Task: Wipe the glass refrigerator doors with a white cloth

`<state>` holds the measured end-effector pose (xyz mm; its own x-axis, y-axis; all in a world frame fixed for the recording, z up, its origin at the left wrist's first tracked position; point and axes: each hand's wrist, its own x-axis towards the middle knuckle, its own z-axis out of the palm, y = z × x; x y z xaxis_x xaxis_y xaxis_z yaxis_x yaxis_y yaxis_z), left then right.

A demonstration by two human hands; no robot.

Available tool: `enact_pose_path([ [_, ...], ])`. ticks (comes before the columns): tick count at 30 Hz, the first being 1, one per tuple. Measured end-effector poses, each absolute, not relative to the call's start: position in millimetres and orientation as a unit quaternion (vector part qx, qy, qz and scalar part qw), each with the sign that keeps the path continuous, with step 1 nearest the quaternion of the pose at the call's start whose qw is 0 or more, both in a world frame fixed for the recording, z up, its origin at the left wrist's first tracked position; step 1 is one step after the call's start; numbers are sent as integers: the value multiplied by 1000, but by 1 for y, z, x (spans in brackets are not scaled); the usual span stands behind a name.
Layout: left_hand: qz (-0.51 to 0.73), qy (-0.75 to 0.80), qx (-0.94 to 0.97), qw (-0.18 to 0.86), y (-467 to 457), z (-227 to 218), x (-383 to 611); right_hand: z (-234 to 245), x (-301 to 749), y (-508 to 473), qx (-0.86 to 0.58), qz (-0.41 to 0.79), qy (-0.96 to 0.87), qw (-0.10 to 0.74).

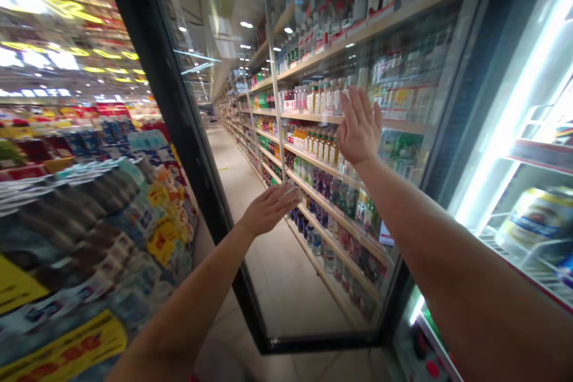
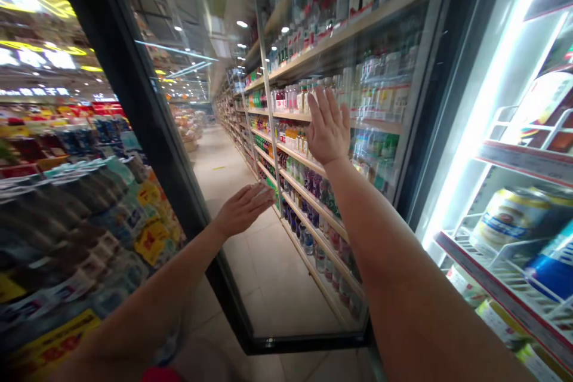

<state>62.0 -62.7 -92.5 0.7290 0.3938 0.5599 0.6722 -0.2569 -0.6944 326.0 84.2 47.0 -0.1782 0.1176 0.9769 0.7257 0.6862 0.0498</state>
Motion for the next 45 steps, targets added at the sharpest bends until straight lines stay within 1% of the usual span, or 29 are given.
enact_pose_path([
  [1,-158,-366,-760,513,-63,-83,59,47,326,84,-294,-266,-718,572],
  [4,-279,-436,-670,532,-62,-53,54,47,326,82,-290,-267,-715,578],
  [6,-323,-437,-651,531,-60,-50,56,47,326,82,-288,-269,-714,579],
  [8,-276,-393,-709,517,-59,-62,64,47,327,83,-285,-274,-712,580],
  [10,-168,-319,-795,488,-58,-77,72,46,327,84,-279,-282,-709,583],
  [12,-85,-274,-839,462,-57,-78,78,46,327,85,-273,-285,-706,588],
  [13,-77,-276,-840,461,-55,-72,79,46,327,85,-270,-285,-704,592],
  [14,-93,-294,-828,469,-53,-61,81,46,327,85,-267,-284,-703,594],
  [18,-270,-383,-716,517,-41,-13,87,46,327,85,-265,-279,-704,597],
  [20,-322,-392,-686,522,-35,-12,95,46,328,85,-267,-272,-709,593],
  [22,-297,-365,-715,517,-31,-29,107,47,329,84,-265,-268,-713,591],
  [25,-157,-275,-817,482,-27,-57,121,47,331,83,-259,-270,-714,592],
  [26,-132,-258,-835,468,-26,-59,124,47,331,83,-257,-270,-714,593],
  [27,-139,-258,-838,460,-25,-55,126,47,331,83,-255,-269,-714,594],
  [28,-179,-274,-827,457,-23,-46,127,46,332,83,-253,-267,-714,595],
  [32,-441,-328,-712,437,-12,11,133,44,332,84,-241,-269,-716,598],
  [34,-487,-316,-693,428,-2,30,140,43,332,85,-234,-281,-711,600],
  [37,-459,-268,-730,430,16,39,154,42,333,86,-214,-313,-713,590],
  [40,-422,-233,-767,424,28,39,163,42,334,85,-188,-336,-738,555],
  [45,-370,-250,-786,427,3,56,143,41,335,84,-172,-353,-740,546],
])
